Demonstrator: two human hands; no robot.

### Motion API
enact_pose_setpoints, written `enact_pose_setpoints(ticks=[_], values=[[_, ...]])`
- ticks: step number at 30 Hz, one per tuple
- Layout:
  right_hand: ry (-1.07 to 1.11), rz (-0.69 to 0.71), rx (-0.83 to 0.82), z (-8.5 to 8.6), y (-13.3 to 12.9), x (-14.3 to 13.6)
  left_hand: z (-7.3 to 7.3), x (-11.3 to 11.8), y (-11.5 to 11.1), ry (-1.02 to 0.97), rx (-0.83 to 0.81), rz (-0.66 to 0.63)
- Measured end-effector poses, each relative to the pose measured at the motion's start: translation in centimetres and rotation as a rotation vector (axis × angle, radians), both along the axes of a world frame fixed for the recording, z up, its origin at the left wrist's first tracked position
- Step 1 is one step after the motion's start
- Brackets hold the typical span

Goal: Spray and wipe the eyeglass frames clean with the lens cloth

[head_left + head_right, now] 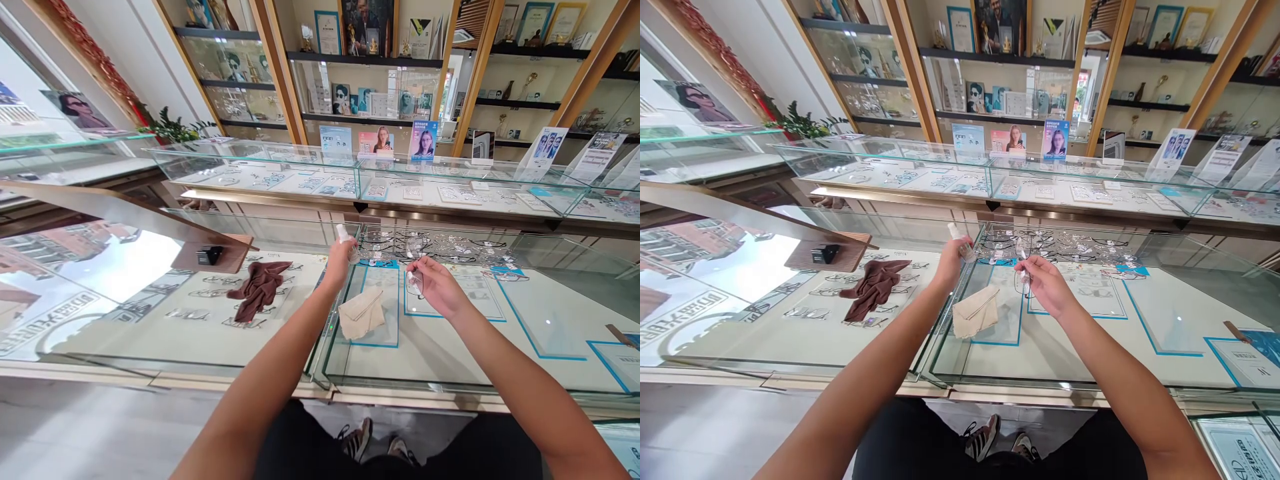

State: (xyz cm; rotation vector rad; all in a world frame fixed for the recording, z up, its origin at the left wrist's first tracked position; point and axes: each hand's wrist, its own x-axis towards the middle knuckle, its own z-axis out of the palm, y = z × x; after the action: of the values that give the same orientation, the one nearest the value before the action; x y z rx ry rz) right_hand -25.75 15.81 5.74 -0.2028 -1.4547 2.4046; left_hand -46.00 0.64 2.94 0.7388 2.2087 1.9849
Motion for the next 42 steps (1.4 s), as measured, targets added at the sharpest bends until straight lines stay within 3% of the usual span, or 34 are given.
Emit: enact_pose_setpoints(ticks=[3,6,17,20,25,30,36,42], values=[[0.019,-0.005,0.028,0.0,0.3,-0.1,-0.7,-3.1,-0.9,-0.038,-0.064,0.208],[0.014,-0.018,0.067,-0.2,0.6,-0.2,-1.5,-5.0,-1.8,-0.033,-0.151,0.333],[0.008,-0.018,0.091,-0.2,0.7,-0.4,-3.2,-6.0,-2.3,0.033,-0.322,0.358],[0.006,-0.026,0.092,-0.1,0.7,-0.4,-2.7,-5.6,-2.3,0.068,-0.289,0.402],[0.016,-0.035,0.065,0.2,0.7,-0.3,-0.3,-4.0,-2.8,0.266,-0.079,0.569],[0.035,-0.042,0.083,0.5,0.8,-0.2,1.2,-1.4,-2.6,0.428,0.158,0.342],[0.024,-0.063,0.107,0.6,0.9,-0.1,1.2,1.8,-1.6,0.485,0.114,-0.015],[0.016,-0.067,0.089,0.8,0.9,0.1,2.2,3.8,-1.7,0.547,-0.077,-0.347]])
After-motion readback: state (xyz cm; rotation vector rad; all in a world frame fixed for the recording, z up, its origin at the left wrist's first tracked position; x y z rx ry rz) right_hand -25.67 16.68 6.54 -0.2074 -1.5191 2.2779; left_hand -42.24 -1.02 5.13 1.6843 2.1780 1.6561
